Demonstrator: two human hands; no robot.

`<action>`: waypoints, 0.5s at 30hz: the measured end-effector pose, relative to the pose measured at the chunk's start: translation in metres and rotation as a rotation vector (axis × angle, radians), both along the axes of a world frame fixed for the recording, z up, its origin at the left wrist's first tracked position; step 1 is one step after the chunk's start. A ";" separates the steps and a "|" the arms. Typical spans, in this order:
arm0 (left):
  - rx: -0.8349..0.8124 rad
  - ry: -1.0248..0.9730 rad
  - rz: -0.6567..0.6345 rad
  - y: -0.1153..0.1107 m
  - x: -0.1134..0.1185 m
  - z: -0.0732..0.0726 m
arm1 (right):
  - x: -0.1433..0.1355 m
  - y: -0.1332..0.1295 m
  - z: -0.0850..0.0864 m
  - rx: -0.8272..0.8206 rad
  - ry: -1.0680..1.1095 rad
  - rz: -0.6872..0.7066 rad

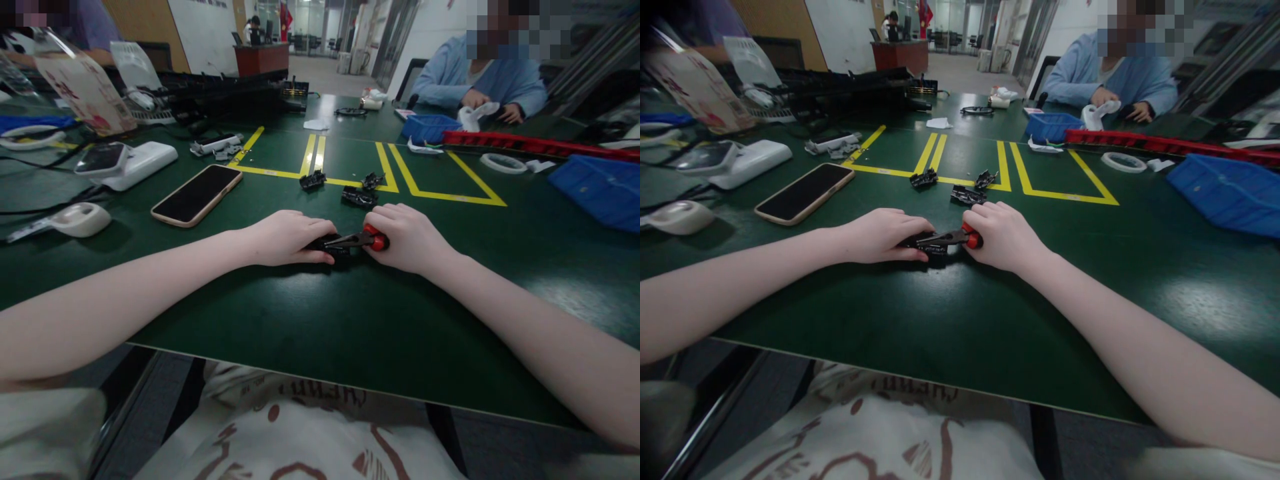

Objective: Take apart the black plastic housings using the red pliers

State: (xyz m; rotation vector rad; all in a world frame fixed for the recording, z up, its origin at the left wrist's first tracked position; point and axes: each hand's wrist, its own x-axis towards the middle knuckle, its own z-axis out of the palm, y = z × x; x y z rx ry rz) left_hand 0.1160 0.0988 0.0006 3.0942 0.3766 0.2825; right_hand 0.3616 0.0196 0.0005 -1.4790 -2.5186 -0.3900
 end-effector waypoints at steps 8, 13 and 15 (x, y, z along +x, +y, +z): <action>-0.206 -0.036 0.031 0.000 -0.001 -0.002 | 0.000 0.000 0.001 -0.008 0.020 0.005; -0.198 -0.023 0.049 -0.001 0.000 -0.001 | 0.000 0.000 0.001 -0.014 0.017 0.003; -0.190 -0.013 0.050 -0.002 0.000 -0.001 | 0.000 -0.001 0.002 -0.018 0.010 0.003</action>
